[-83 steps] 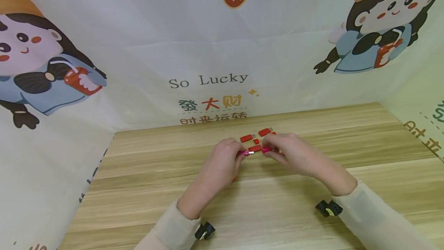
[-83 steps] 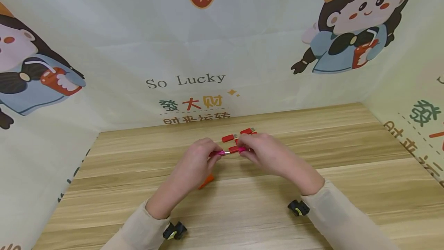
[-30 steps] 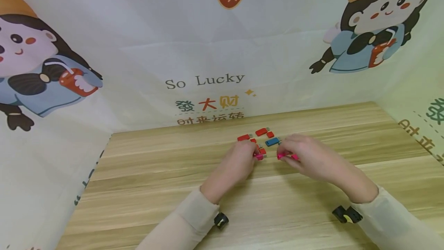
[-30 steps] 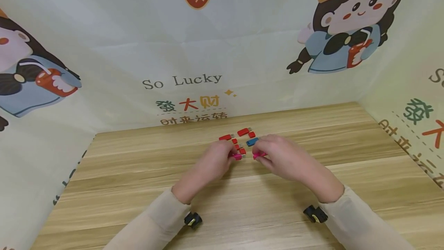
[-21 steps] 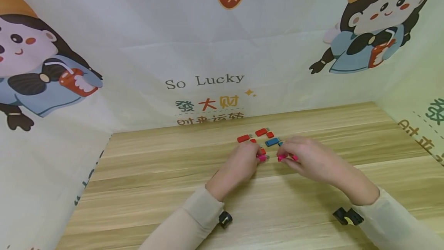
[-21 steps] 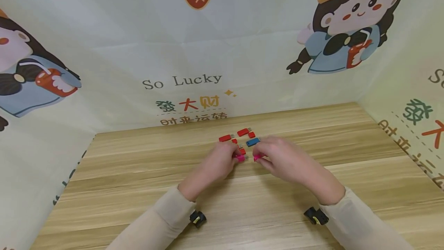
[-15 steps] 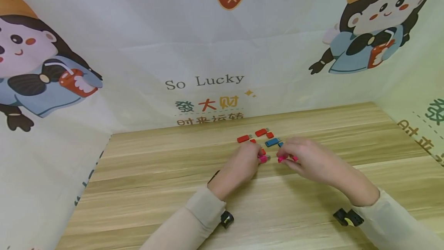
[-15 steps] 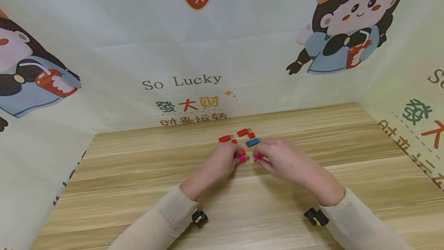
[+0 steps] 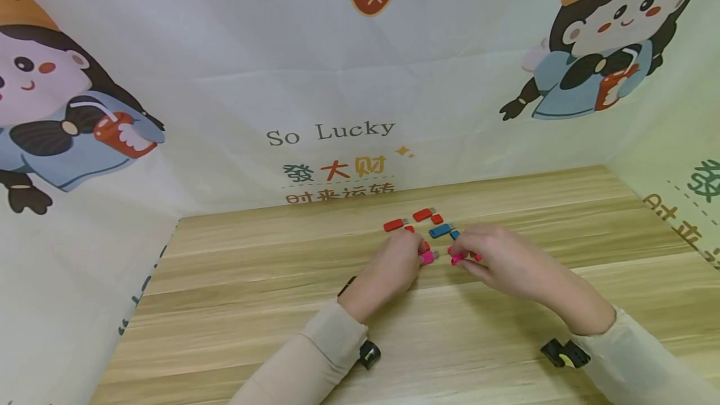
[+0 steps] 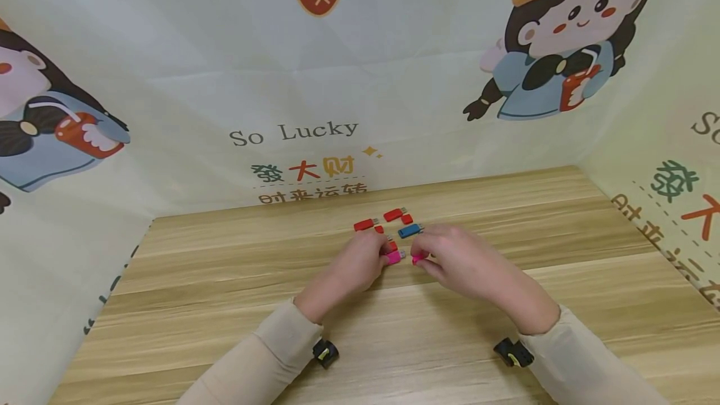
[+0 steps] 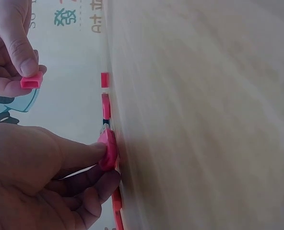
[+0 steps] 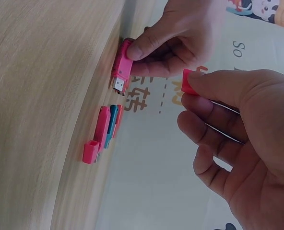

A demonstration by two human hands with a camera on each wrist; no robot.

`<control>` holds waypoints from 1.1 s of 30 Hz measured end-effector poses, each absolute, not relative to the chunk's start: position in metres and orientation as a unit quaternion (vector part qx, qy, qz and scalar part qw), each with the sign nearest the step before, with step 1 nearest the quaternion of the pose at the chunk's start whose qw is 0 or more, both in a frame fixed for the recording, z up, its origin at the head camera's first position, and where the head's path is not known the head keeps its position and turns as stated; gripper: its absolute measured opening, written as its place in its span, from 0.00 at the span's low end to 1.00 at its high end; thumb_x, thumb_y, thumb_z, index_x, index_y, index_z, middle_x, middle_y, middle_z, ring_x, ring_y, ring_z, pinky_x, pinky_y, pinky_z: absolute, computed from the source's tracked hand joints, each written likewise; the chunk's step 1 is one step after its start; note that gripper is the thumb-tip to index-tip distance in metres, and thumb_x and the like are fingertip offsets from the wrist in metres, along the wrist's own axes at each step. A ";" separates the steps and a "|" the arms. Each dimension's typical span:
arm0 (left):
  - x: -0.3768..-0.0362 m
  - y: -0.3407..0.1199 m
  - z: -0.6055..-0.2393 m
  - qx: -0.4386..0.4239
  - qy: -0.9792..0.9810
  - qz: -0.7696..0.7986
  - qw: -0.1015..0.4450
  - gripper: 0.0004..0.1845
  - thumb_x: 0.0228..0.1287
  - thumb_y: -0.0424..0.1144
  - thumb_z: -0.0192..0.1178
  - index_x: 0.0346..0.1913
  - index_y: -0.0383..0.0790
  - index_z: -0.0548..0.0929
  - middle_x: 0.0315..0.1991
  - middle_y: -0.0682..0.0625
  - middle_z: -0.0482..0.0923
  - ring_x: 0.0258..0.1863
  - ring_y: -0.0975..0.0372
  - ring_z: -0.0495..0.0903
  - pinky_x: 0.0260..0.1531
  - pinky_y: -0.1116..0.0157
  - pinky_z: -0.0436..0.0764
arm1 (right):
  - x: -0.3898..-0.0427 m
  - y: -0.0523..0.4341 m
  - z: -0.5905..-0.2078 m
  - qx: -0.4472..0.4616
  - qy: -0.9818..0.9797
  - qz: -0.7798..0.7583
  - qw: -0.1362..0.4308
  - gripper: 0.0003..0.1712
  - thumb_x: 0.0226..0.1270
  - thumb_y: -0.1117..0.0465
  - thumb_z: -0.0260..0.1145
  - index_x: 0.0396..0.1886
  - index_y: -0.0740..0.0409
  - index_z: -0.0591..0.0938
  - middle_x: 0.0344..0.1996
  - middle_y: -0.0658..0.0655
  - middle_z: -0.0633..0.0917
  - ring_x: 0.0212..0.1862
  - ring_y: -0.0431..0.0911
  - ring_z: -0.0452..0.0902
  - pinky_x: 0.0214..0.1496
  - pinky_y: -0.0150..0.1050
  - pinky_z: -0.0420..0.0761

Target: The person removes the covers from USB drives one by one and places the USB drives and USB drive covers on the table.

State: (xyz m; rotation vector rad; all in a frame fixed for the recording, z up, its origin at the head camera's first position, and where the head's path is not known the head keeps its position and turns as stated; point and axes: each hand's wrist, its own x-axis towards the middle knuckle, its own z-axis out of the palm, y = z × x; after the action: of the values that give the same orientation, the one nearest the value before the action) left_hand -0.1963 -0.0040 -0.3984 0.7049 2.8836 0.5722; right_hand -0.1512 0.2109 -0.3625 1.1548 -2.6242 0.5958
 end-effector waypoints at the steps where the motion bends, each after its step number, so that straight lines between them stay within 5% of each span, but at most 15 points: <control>1: -0.196 -0.004 -0.399 0.233 0.953 0.187 0.059 0.05 0.77 0.33 0.63 0.40 0.38 0.87 0.34 0.51 0.79 0.35 0.61 0.76 0.36 0.66 0.79 | -0.151 0.211 -0.362 0.392 -0.891 0.201 0.107 0.10 0.63 0.69 0.79 0.40 0.54 0.89 0.37 0.45 0.87 0.37 0.39 0.83 0.38 0.36 0.85; 9: -0.197 -0.002 -0.400 0.239 0.956 0.159 0.058 0.06 0.77 0.36 0.65 0.41 0.39 0.89 0.38 0.49 0.83 0.40 0.60 0.80 0.45 0.64 0.83 | -0.151 0.210 -0.364 0.393 -0.891 0.200 0.107 0.10 0.63 0.69 0.79 0.40 0.54 0.89 0.36 0.45 0.87 0.36 0.38 0.82 0.37 0.35 0.85; 26: -0.196 -0.005 -0.399 0.259 0.952 0.154 0.052 0.05 0.77 0.34 0.64 0.42 0.37 0.89 0.37 0.49 0.83 0.40 0.60 0.80 0.45 0.65 0.82 | -0.153 0.207 -0.365 0.388 -0.897 0.191 0.093 0.09 0.65 0.69 0.78 0.38 0.52 0.88 0.35 0.43 0.86 0.37 0.38 0.82 0.39 0.36 0.85; 33: -0.191 -0.008 -0.393 0.239 0.950 0.194 0.055 0.08 0.79 0.34 0.61 0.48 0.36 0.89 0.45 0.46 0.85 0.47 0.57 0.83 0.51 0.61 0.84 | -0.156 0.206 -0.366 0.381 -0.902 0.188 0.079 0.09 0.65 0.69 0.78 0.37 0.51 0.87 0.36 0.44 0.87 0.38 0.39 0.83 0.40 0.37 0.86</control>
State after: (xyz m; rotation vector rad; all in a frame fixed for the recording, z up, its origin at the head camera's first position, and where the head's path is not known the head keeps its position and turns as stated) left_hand -0.1906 -0.0080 -0.3929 0.7256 2.8832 0.5895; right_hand -0.1561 0.2060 -0.3657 1.1397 -2.6984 0.5626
